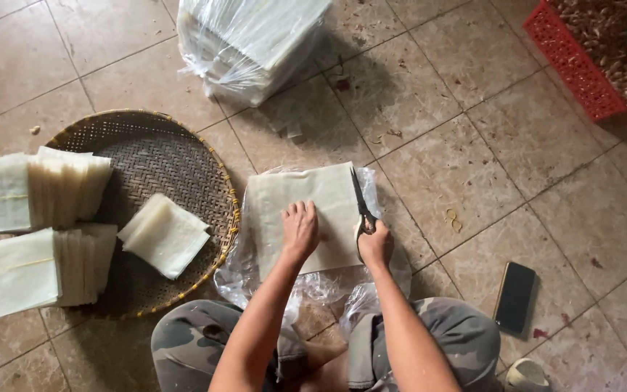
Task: Trimming the edges of stacks of thin white sheets with scissors and stacking them in a basket
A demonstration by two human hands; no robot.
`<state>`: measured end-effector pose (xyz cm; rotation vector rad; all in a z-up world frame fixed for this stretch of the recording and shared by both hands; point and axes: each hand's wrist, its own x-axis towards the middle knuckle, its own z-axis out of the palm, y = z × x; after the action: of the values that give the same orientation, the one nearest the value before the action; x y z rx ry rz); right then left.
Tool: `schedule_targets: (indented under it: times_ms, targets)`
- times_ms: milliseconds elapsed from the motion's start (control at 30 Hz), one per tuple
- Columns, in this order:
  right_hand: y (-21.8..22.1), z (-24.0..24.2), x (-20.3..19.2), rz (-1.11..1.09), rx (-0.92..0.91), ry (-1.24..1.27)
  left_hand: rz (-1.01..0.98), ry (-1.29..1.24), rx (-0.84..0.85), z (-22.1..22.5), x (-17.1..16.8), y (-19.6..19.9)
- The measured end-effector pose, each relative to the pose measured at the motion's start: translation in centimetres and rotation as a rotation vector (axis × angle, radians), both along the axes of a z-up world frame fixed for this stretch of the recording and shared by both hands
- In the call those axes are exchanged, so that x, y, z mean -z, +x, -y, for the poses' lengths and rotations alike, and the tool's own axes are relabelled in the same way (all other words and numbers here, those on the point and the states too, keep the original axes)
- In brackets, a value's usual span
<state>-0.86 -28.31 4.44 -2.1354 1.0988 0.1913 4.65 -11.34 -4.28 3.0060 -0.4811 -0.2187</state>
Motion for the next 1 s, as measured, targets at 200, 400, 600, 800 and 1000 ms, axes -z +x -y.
schedule_targets:
  times_ms: [200, 400, 600, 800, 1000]
  targets:
    - [0.6, 0.0, 0.2, -0.026, 0.027, 0.025, -0.356, -0.241, -0.253, -1.3, 0.6, 1.4]
    - [0.3, 0.7, 4.9, 0.024, -0.014, -0.018, -0.642, -0.801, -0.550, -12.6, -9.4, -0.9]
    - [0.3, 0.5, 4.7, 0.044, -0.058, -0.106, -0.407, -0.878, -0.761, -32.2, -11.8, -1.2]
    - [-0.1, -0.1, 3.5, 0.055, -0.067, -0.146, -0.049, 0.002, -0.720, -37.6, -7.4, -0.2]
    - [-0.3, 0.9, 5.8, 0.060, -0.019, -0.154, 0.200, -0.198, -0.468, -20.9, -8.1, -3.7]
